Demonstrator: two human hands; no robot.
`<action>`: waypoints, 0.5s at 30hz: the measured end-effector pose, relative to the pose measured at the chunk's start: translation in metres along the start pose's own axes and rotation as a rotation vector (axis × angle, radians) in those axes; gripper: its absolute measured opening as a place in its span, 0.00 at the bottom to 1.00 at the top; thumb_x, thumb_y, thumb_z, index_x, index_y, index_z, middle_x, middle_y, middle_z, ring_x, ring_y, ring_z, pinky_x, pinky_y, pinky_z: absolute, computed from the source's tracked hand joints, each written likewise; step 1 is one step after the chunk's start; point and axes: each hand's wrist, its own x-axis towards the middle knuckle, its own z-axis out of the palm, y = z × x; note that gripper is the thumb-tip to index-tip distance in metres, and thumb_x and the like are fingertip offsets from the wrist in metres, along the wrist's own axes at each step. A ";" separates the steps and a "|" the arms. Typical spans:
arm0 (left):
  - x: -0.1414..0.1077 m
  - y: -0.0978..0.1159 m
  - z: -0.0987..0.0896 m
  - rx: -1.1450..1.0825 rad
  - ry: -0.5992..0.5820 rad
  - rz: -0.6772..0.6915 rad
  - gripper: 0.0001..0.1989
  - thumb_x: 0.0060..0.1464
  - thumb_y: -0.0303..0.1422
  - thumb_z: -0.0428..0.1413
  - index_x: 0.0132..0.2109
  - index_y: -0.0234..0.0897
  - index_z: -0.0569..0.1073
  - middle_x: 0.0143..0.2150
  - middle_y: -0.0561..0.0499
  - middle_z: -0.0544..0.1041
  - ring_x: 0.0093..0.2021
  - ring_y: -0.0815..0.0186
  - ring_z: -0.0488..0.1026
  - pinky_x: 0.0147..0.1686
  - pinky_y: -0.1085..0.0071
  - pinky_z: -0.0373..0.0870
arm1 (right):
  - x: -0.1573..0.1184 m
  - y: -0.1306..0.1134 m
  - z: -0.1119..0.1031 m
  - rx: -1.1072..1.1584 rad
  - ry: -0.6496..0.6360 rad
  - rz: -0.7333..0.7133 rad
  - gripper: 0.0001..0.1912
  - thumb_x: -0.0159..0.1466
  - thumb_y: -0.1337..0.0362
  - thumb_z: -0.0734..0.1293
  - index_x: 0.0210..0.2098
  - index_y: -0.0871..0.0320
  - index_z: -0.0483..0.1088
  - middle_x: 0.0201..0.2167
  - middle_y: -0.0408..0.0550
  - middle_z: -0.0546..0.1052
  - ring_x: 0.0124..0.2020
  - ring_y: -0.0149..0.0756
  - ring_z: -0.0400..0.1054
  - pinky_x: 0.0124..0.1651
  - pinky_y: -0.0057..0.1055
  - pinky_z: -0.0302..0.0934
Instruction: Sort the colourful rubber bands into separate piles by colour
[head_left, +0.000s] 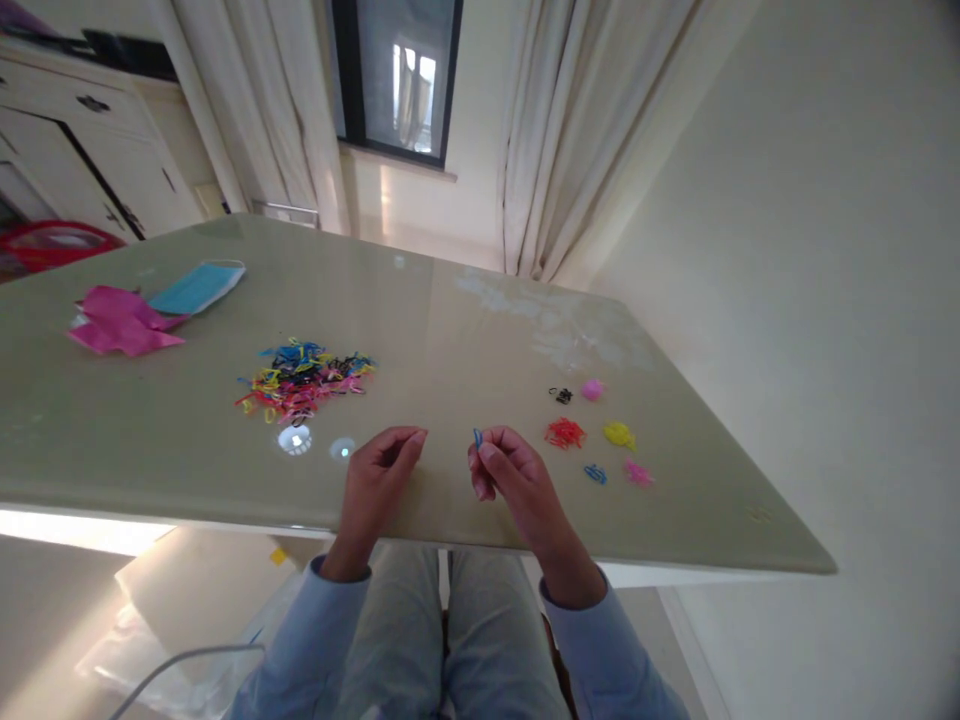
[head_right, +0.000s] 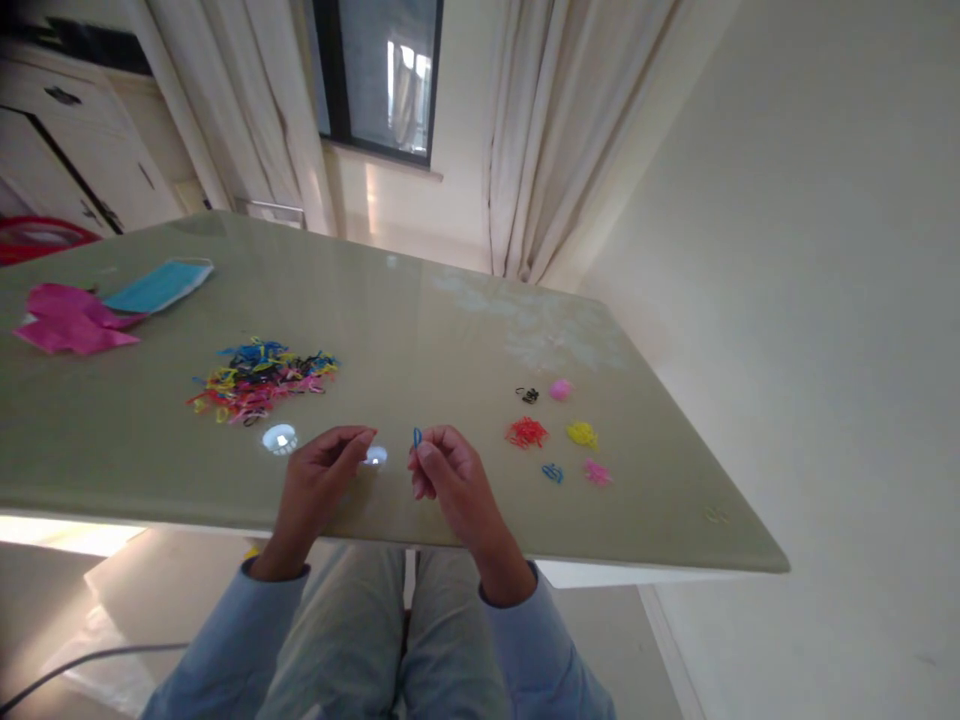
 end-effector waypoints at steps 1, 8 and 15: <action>0.000 0.000 0.000 0.006 -0.001 -0.004 0.15 0.51 0.44 0.58 0.35 0.35 0.80 0.26 0.52 0.77 0.26 0.68 0.71 0.27 0.75 0.68 | -0.005 0.002 -0.003 -0.005 0.018 -0.005 0.16 0.63 0.50 0.66 0.32 0.57 0.65 0.26 0.40 0.71 0.20 0.24 0.60 0.23 0.23 0.53; -0.002 0.005 -0.004 0.046 0.002 -0.029 0.17 0.50 0.45 0.59 0.35 0.35 0.80 0.24 0.52 0.76 0.24 0.69 0.70 0.24 0.76 0.67 | -0.035 0.013 -0.043 -0.167 0.271 -0.042 0.15 0.61 0.51 0.68 0.32 0.57 0.67 0.27 0.44 0.74 0.20 0.26 0.62 0.23 0.24 0.58; -0.003 0.006 -0.006 0.112 0.012 -0.041 0.17 0.48 0.47 0.59 0.35 0.38 0.80 0.25 0.52 0.78 0.25 0.67 0.72 0.26 0.74 0.70 | -0.065 0.027 -0.113 -0.583 0.615 -0.076 0.14 0.61 0.51 0.66 0.32 0.57 0.70 0.27 0.47 0.77 0.21 0.32 0.66 0.25 0.29 0.63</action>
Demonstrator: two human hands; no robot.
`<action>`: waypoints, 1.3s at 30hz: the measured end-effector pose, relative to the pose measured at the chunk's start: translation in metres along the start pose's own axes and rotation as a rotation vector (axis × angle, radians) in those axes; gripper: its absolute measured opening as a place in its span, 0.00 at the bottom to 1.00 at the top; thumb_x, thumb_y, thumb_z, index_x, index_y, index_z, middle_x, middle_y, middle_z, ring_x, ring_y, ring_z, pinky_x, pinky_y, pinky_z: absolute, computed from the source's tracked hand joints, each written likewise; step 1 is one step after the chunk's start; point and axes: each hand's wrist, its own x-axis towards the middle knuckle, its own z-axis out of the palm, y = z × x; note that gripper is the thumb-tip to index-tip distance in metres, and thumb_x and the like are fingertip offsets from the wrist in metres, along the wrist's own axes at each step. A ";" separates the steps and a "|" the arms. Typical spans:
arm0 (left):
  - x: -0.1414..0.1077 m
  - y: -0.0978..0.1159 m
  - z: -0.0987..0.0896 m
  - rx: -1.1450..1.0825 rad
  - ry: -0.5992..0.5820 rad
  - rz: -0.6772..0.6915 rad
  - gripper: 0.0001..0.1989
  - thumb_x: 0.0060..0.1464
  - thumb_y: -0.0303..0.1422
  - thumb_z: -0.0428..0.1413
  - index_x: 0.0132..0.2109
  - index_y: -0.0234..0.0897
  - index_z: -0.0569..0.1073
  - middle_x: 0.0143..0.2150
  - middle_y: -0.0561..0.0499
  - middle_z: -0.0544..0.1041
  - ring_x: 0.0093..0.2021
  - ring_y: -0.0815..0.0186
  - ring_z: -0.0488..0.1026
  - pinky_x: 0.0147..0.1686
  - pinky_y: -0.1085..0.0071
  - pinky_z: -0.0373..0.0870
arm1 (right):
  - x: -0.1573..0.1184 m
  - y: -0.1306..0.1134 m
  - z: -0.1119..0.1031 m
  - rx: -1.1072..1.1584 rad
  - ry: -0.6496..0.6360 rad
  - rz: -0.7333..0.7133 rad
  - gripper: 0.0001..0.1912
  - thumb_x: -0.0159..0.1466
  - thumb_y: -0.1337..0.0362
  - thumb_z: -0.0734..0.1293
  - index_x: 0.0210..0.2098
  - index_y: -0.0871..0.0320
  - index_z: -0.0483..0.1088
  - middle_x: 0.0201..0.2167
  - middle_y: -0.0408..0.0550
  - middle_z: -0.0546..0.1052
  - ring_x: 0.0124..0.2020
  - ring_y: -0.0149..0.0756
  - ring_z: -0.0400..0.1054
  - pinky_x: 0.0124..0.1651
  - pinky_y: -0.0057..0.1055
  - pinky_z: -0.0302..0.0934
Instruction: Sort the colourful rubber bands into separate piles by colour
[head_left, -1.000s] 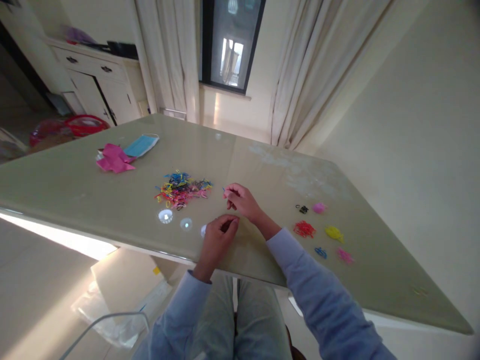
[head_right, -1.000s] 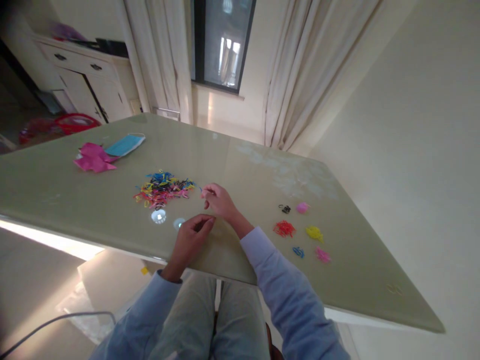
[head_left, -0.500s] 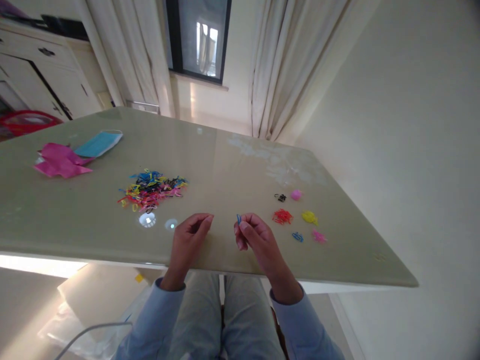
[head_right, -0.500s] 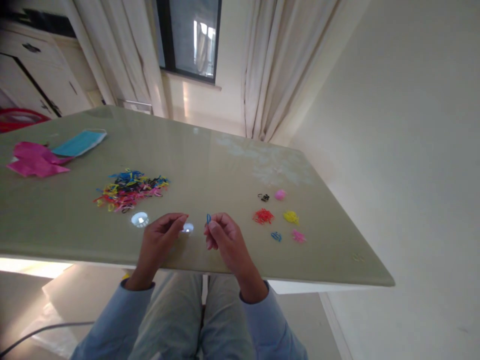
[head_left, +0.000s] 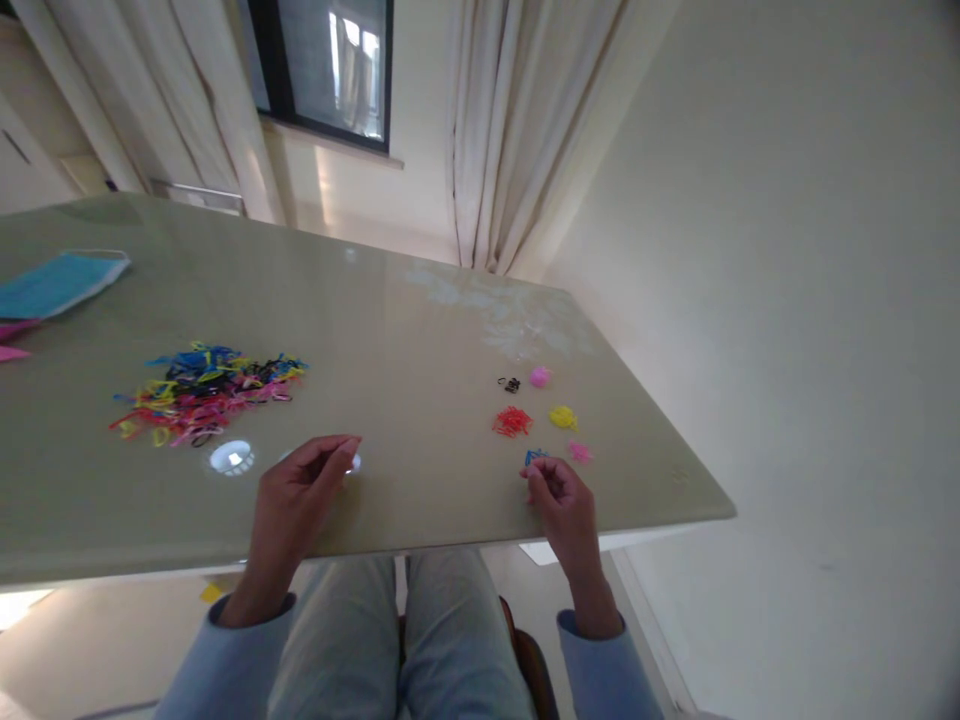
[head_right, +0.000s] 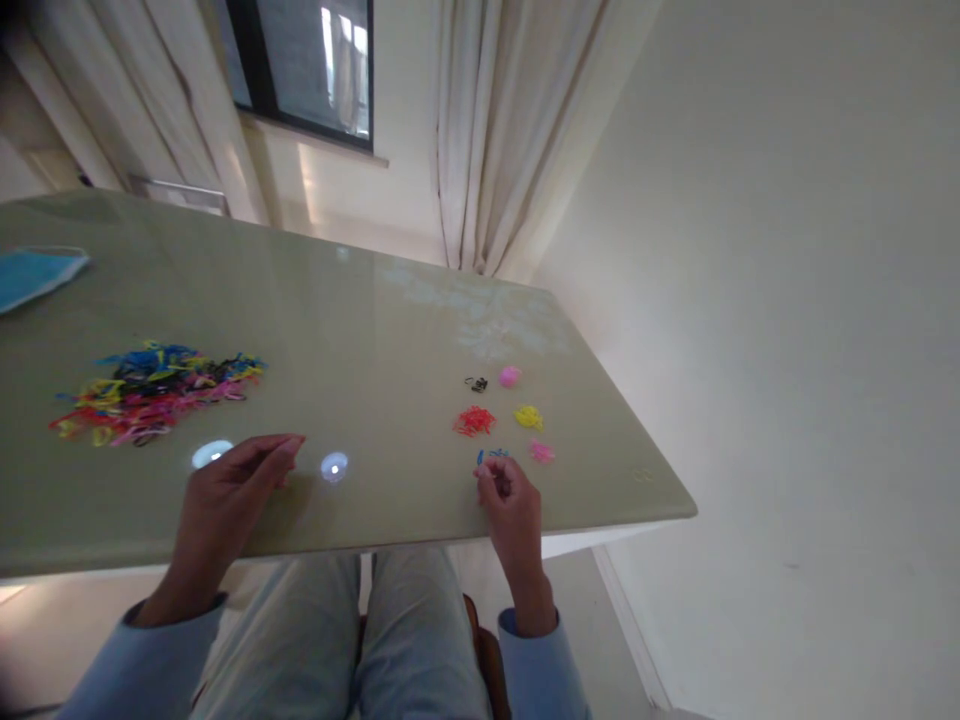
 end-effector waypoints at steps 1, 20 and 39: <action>0.000 0.000 0.000 0.003 0.000 -0.007 0.17 0.47 0.47 0.60 0.35 0.39 0.80 0.25 0.53 0.78 0.25 0.67 0.72 0.26 0.74 0.70 | 0.002 0.005 -0.007 -0.089 0.041 -0.019 0.14 0.61 0.52 0.65 0.32 0.57 0.71 0.26 0.47 0.76 0.22 0.33 0.67 0.25 0.29 0.63; 0.000 -0.004 -0.001 0.065 0.005 -0.023 0.17 0.48 0.48 0.59 0.37 0.40 0.80 0.26 0.54 0.77 0.26 0.67 0.72 0.27 0.75 0.69 | 0.015 0.013 -0.031 -0.407 0.086 -0.215 0.08 0.63 0.60 0.63 0.32 0.57 0.70 0.27 0.45 0.75 0.22 0.32 0.65 0.30 0.29 0.61; 0.049 -0.012 -0.018 0.183 -0.230 0.036 0.20 0.50 0.47 0.56 0.40 0.35 0.79 0.25 0.51 0.76 0.22 0.67 0.69 0.22 0.72 0.64 | 0.010 0.001 0.021 -0.109 -0.425 -0.430 0.15 0.70 0.59 0.61 0.35 0.58 0.76 0.29 0.48 0.79 0.31 0.34 0.73 0.36 0.27 0.64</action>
